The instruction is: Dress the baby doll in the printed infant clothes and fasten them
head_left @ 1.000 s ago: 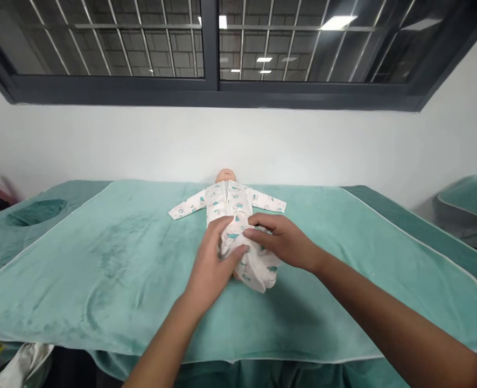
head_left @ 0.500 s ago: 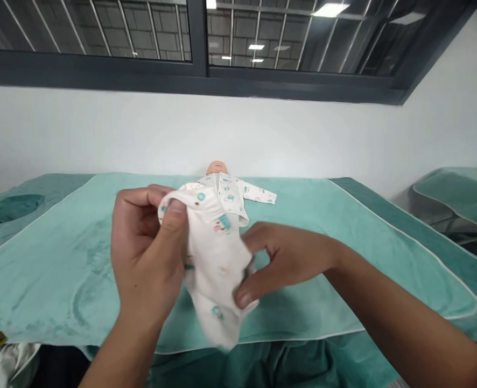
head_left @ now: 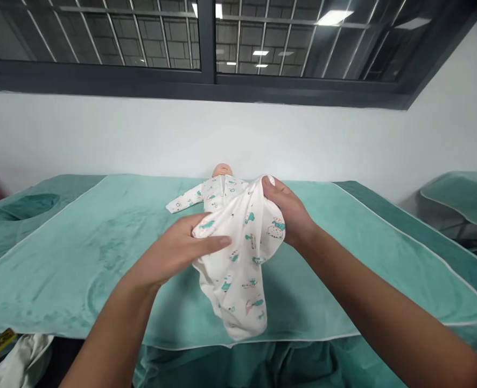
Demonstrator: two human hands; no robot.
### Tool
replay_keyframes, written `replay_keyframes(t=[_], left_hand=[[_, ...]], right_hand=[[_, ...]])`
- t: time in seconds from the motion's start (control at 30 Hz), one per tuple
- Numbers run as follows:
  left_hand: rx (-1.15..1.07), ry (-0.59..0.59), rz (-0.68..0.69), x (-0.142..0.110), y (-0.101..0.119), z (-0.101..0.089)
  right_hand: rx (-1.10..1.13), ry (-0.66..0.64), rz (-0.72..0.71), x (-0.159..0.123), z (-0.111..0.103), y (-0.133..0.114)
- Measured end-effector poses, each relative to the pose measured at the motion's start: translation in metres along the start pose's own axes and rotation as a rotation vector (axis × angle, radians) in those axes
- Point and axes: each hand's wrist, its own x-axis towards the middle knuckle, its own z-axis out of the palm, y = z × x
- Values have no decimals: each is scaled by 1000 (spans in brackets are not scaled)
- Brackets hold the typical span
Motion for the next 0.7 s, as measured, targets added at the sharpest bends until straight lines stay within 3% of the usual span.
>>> replay_keyframes(t=[0.07, 0.1, 0.17, 0.23, 0.3, 0.37, 0.47, 0.53, 0.6, 0.7], left_hand=[[-35, 72, 43, 1, 1, 3], [-117, 146, 108, 2, 1, 4], [-289, 272, 231, 5, 2, 8], [-370, 302, 241, 6, 2, 13], [-375, 279, 186, 6, -1, 17], [-347, 270, 135, 5, -5, 17], [-244, 238, 120, 4, -10, 9], [-156, 185, 157, 3, -8, 4], [-77, 137, 213, 1, -2, 5], [118, 133, 229, -3, 11, 17]], right_hand=[[-6, -47, 16, -1, -2, 4], [-49, -136, 47, -3, -3, 6], [-193, -447, 162, -10, -1, 6], [-334, -766, 277, -16, 4, 5], [-363, -879, 307, -19, 8, 2], [-278, -747, 235, -19, 9, 0], [-73, -364, 81, -16, 9, -4], [-20, -195, 22, -14, 12, -7], [-79, -149, 2, -14, 19, -8], [-258, -207, 5, -15, 31, -7]])
